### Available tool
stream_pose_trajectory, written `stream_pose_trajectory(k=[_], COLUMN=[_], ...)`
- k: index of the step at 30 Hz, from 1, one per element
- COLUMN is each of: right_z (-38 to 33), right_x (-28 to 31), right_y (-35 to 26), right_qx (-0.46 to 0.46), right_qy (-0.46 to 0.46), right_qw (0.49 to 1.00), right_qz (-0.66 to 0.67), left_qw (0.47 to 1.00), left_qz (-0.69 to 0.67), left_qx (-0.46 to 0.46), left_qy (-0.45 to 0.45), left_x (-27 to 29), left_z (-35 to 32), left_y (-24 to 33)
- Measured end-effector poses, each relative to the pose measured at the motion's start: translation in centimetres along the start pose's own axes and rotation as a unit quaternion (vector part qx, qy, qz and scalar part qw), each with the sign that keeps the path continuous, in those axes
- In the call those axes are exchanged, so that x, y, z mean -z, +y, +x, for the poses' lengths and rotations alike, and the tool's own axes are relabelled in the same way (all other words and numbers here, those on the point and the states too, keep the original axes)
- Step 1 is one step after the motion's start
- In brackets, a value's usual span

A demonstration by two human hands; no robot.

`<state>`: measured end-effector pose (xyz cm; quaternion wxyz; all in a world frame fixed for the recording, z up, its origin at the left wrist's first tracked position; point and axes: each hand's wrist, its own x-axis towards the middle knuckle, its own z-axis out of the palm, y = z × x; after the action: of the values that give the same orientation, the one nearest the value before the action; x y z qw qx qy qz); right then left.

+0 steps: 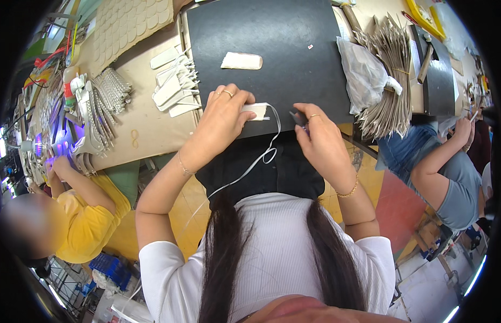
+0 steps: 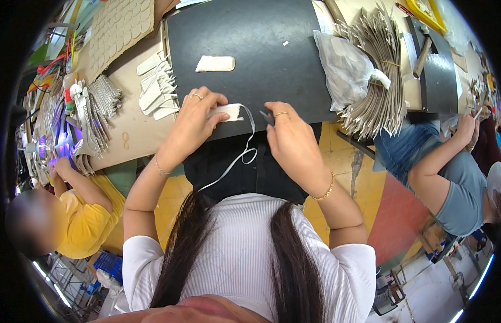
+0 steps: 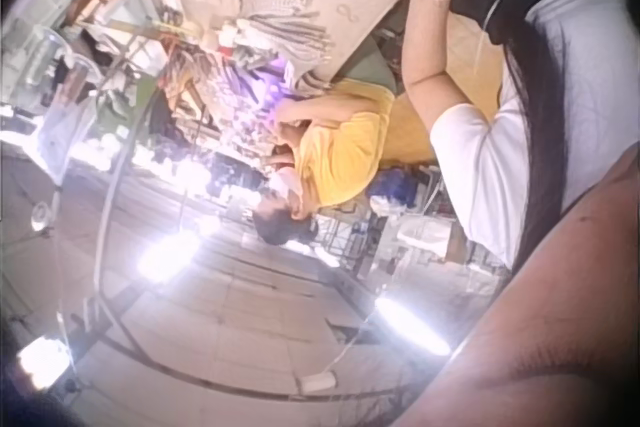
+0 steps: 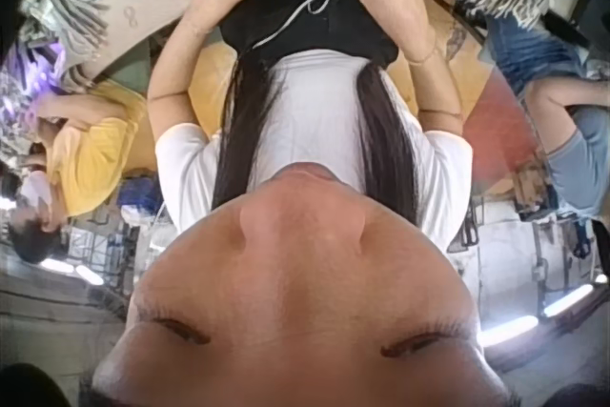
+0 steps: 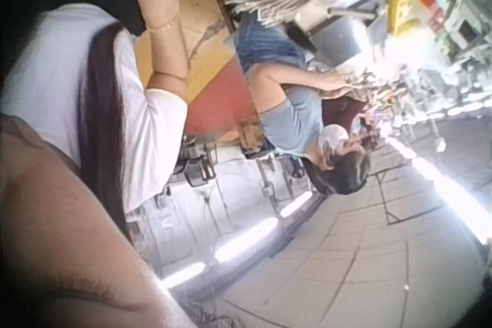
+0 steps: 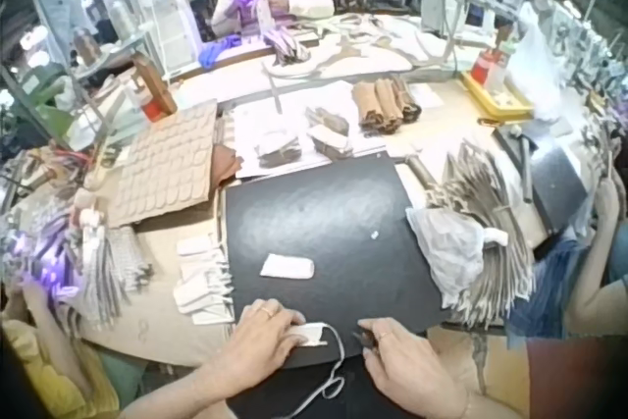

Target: The person repeatedly picks up small white rectangular pieces and threads a white cord through them at a workbench. They place finished pieces into a pile on the table. Other workers are visible nearby performing similar tasks.

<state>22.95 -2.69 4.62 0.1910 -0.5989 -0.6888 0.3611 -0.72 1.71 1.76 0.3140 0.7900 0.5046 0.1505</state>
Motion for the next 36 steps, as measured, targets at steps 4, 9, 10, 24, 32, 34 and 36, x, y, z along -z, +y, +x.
stream_pose_trajectory(k=[4,9,10,24,32,34,36], right_z=[0.3,0.6,0.7,1.0,2.0,2.0,2.1], right_x=[-0.2,-0.8,-0.9,-1.9,-3.0,-3.2,-3.3], right_y=[-1.5,-2.3,-2.3,-2.1,-1.5,-1.4,-1.5], right_qx=[-0.031,-0.020,-0.025,0.012,0.022,0.016,0.012], right_qy=[-0.047,-0.055,-0.056,0.036,0.047,0.053,0.052], right_qw=[0.998,0.998,0.998,0.999,0.992,0.990,0.990], right_qz=[0.005,0.003,0.011,0.038,0.116,0.128,0.132], left_qw=[0.999,0.998,0.997,0.995,0.992,0.988,0.983], left_qz=[-0.009,-0.050,-0.071,-0.095,-0.123,-0.147,-0.177], left_qx=[-0.008,0.028,0.037,0.028,0.033,0.036,0.054], left_qy=[0.042,0.006,0.003,-0.016,-0.003,0.008,0.017], left_x=[-0.2,-0.1,0.0,1.6,1.4,1.3,1.2], left_z=[-0.6,-1.1,-1.3,-2.4,-2.5,-2.5,-2.4], left_y=[0.2,0.6,0.8,2.6,2.3,2.3,2.2])
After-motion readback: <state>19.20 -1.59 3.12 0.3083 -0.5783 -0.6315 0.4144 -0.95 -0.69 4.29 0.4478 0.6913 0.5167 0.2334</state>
